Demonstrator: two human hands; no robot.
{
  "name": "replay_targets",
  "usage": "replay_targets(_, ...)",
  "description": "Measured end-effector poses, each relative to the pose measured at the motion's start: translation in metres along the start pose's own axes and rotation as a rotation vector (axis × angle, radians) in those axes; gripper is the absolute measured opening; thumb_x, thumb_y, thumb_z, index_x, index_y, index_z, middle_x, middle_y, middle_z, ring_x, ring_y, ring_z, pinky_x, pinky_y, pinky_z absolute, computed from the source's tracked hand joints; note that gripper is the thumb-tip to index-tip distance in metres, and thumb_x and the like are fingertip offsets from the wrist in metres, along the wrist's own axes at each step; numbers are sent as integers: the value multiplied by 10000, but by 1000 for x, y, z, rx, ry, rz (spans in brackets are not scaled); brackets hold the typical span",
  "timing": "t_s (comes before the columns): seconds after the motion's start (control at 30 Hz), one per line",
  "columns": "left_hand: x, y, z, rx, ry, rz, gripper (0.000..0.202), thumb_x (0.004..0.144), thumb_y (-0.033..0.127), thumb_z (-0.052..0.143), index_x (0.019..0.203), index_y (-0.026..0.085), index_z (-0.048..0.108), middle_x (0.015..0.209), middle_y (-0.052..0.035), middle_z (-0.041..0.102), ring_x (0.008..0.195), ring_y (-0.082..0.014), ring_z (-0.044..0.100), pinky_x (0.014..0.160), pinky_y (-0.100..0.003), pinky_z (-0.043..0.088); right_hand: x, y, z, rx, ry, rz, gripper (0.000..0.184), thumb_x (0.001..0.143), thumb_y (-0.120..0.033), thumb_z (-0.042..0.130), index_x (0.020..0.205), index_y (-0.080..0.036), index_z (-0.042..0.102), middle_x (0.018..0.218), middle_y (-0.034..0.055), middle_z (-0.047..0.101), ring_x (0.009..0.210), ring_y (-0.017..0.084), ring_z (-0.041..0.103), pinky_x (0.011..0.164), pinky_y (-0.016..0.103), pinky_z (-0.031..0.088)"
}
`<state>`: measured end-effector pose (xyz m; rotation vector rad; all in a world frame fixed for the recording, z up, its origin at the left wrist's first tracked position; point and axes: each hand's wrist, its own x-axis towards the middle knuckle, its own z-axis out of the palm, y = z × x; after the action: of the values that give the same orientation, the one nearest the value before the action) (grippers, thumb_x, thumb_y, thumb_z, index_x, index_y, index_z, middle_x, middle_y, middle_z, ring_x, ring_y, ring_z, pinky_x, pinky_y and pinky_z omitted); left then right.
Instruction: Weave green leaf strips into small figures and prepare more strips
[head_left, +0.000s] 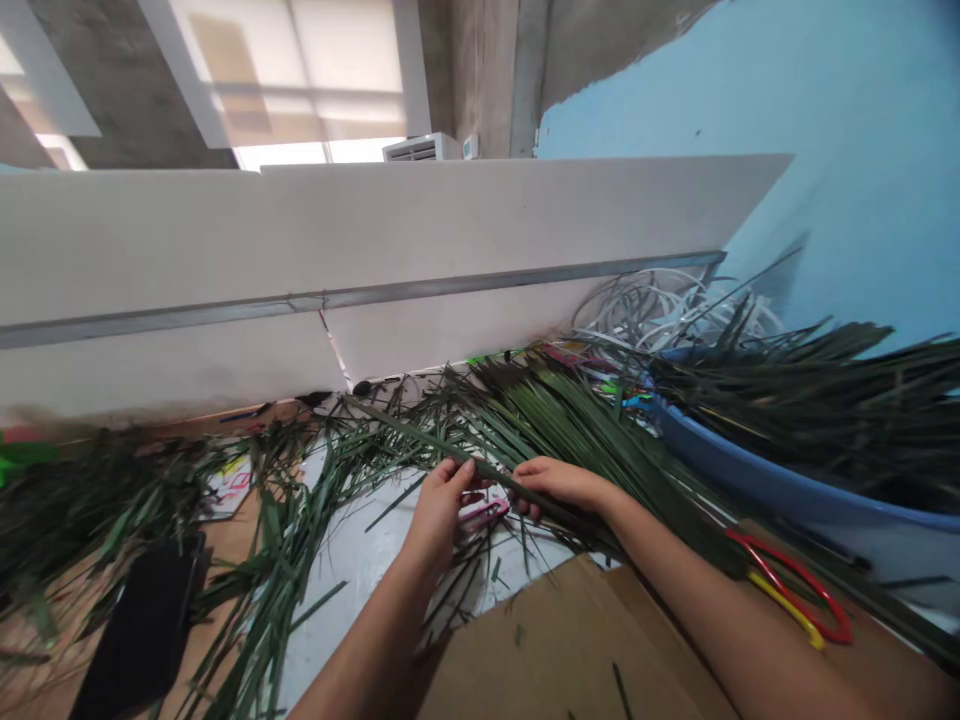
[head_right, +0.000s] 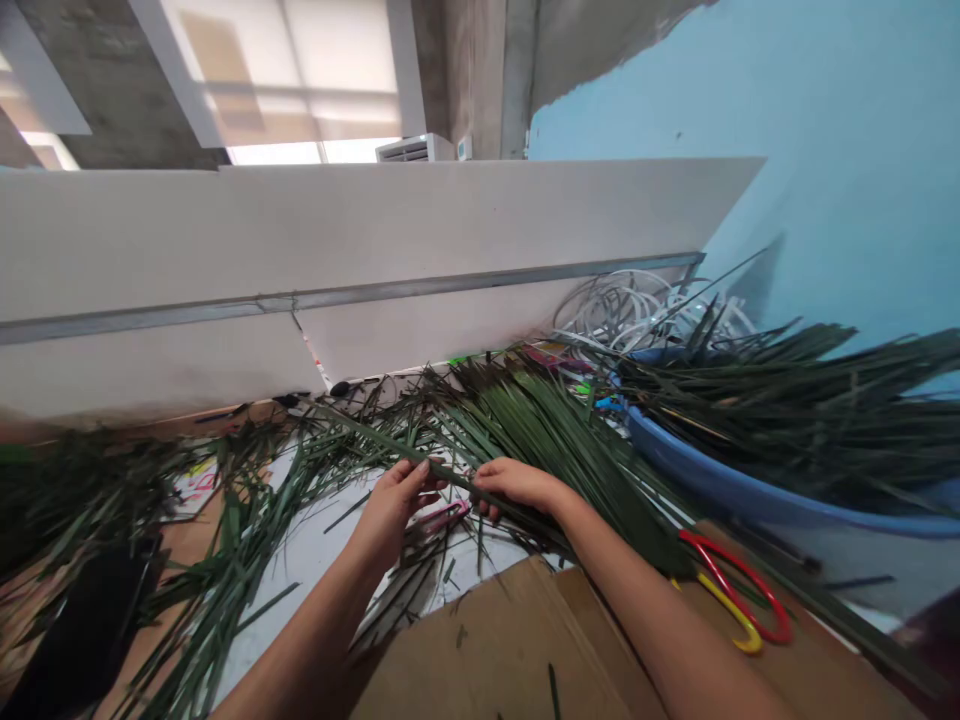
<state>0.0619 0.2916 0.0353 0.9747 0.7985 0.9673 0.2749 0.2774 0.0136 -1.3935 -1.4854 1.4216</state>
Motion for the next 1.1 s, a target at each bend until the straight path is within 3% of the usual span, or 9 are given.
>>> replay_targets(0.17,2,13,-1,-27,54,103,438,595,499,860,812,151,708,796,-44,734,673,-155,652,668,-268,495,0,29,-18,-120,114,-44,333,737,-509,695,690,-188,619,528,-53,562,441,97,452,447,221,302)
replay_targets(0.37,5,41,-12,-69,129,223,454,569,517,872,763,154,678,684,2,697,591,-117,616,610,-233,492,5,36,-20,-234,195,-126,314,746,-494,659,684,-188,629,568,-34,578,528,135,498,522,242,341)
replay_targets(0.5,7,66,-31,-119,208,342,464,532,488,900,749,166,646,667,22,689,593,-115,620,607,-228,512,6,41,-18,-296,259,-188,278,751,-444,647,682,-174,662,657,-4,632,669,171,546,622,260,365)
replay_targets(0.77,-1,125,-84,-317,346,576,372,562,328,902,743,182,612,667,66,680,575,-89,609,564,-189,495,5,42,-18,-277,274,-155,219,718,-388,683,679,-173,682,591,1,651,570,156,522,546,252,327)
replay_targets(0.83,-3,126,-88,-250,315,525,382,567,360,898,769,186,626,686,61,684,586,-90,612,564,-188,488,3,34,-15,-235,266,-147,221,700,-394,704,679,-176,677,591,7,660,560,164,534,540,259,338)
replay_targets(0.93,-3,114,-81,-123,234,383,418,559,446,890,757,178,639,625,57,644,521,-81,562,522,-183,443,-1,10,-1,-149,262,-161,256,699,-427,726,768,-184,689,643,7,671,567,170,553,551,273,366)
replay_targets(1.1,2,79,-61,-44,138,280,432,569,467,878,808,150,707,636,23,631,534,-96,544,545,-212,445,-2,-37,50,48,135,-187,416,793,-584,639,883,-182,700,725,15,672,556,134,519,548,263,359)
